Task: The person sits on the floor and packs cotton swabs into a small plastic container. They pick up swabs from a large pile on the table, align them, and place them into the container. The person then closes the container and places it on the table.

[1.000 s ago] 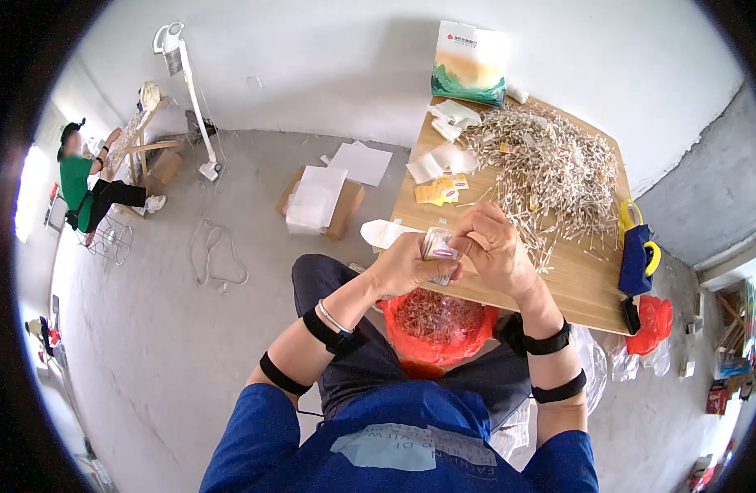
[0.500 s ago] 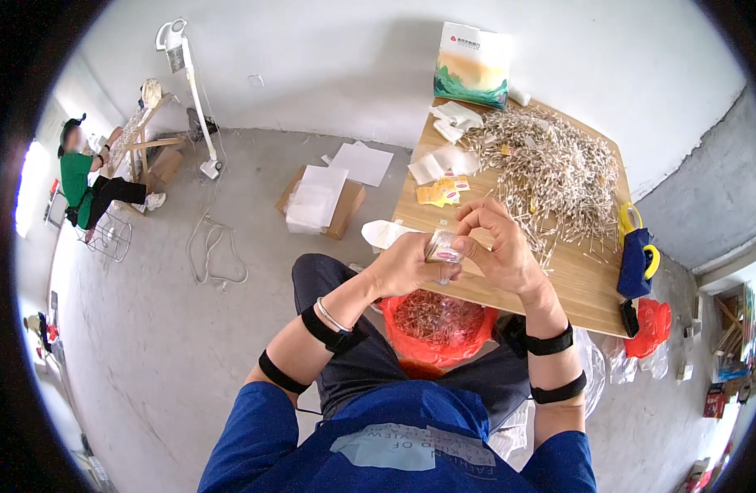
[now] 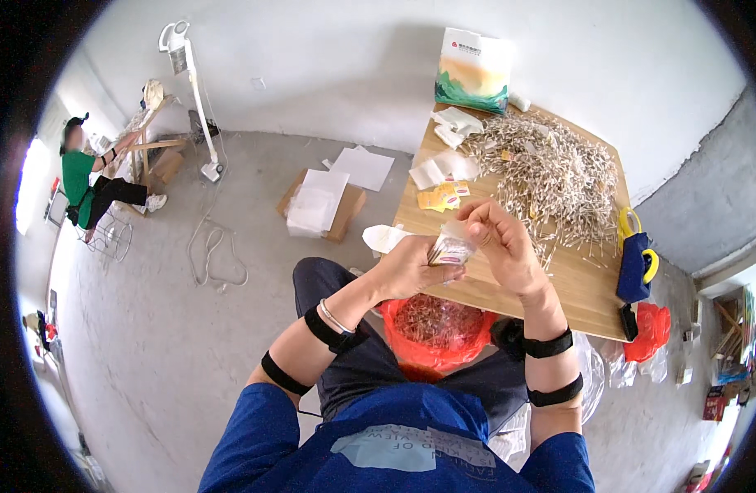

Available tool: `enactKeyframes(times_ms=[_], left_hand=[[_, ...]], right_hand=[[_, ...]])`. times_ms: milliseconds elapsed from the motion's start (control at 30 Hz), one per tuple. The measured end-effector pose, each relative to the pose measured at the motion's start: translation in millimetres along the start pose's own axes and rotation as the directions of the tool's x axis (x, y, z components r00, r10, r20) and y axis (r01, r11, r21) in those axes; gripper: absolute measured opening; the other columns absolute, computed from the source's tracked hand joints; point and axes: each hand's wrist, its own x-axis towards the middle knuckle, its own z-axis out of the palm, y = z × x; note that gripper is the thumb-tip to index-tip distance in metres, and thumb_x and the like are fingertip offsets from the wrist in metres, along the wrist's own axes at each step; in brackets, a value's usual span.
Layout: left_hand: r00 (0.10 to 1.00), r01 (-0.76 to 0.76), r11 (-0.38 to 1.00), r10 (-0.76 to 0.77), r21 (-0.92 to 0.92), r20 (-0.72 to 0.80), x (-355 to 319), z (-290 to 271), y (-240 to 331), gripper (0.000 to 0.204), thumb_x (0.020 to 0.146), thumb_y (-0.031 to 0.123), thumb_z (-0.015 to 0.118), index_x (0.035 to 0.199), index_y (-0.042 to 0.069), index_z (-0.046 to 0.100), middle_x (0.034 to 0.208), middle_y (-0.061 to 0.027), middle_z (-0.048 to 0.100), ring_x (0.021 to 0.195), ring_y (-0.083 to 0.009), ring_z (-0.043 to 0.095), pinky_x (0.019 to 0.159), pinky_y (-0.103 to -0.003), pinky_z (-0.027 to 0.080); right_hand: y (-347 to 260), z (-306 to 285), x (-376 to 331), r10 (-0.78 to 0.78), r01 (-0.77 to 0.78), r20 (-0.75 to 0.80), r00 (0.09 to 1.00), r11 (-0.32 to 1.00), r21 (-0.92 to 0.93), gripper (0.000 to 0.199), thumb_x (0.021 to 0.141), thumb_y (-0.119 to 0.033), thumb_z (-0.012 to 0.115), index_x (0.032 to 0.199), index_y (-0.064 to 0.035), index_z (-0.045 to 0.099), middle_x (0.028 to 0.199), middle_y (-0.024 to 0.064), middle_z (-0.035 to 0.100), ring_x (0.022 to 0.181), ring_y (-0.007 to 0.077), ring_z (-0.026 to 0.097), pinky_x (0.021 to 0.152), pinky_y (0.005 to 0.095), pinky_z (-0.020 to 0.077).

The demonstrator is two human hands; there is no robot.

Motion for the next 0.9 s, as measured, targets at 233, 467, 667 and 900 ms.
enactKeyframes(times_ms=[233,467,667,900], left_hand=[[0.998,-0.057,0.996,0.056,-0.075,-0.014,-2.9,-1.8,1.4,0.023,0.090,0.017,0.069,0.105,0.001,0.065,0.094,-0.0029,0.070,0.086,-0.0090,0.064,0.078,-0.026,0.052],[0.995,-0.094,0.996,0.094,-0.010,-0.029,2.6,1.6,4.1,0.023,0.090,0.017,0.069,0.106,0.001,0.066,0.095,-0.0016,0.070,0.087,-0.0073,0.063,0.079,-0.025,0.051],[0.985,-0.114,0.984,0.130,0.134,-0.116,9.6,4.1,-4.6,0.024,0.089,0.018,0.070,0.104,0.001,0.066,0.090,-0.0008,0.070,0.083,-0.0066,0.061,0.075,-0.027,0.051],[0.987,-0.021,0.981,0.052,0.194,-0.152,18.1,21.0,-39.5,0.025,0.086,0.013,0.071,0.107,0.000,0.063,0.095,-0.0031,0.068,0.084,-0.0105,0.061,0.072,-0.029,0.051]], right_hand=[[5.7,-10.7,-4.5,0.078,-0.073,0.041,0.996,0.990,-0.121,0.034,0.083,-0.017,0.076,0.108,0.0027,0.065,0.096,0.0093,0.069,0.089,0.0138,0.063,0.082,0.0298,0.0502],[10.9,-9.4,-8.4,-0.094,0.076,-0.090,0.992,0.980,-0.182,0.013,0.086,-0.004,0.068,0.099,-0.0003,0.068,0.088,0.0063,0.070,0.081,0.0126,0.064,0.074,0.0280,0.0515],[3.2,3.9,-10.2,-0.013,0.019,-0.179,0.984,0.999,0.033,0.020,0.085,-0.002,0.068,0.106,-0.0034,0.069,0.095,0.0069,0.070,0.089,0.0138,0.065,0.079,0.0299,0.0525],[47.3,5.0,-23.2,-0.101,0.062,-0.124,0.987,0.957,-0.283,0.019,0.081,-0.001,0.070,0.099,-0.0045,0.072,0.101,0.0143,0.071,0.095,0.0241,0.069,0.081,0.0311,0.0541]])
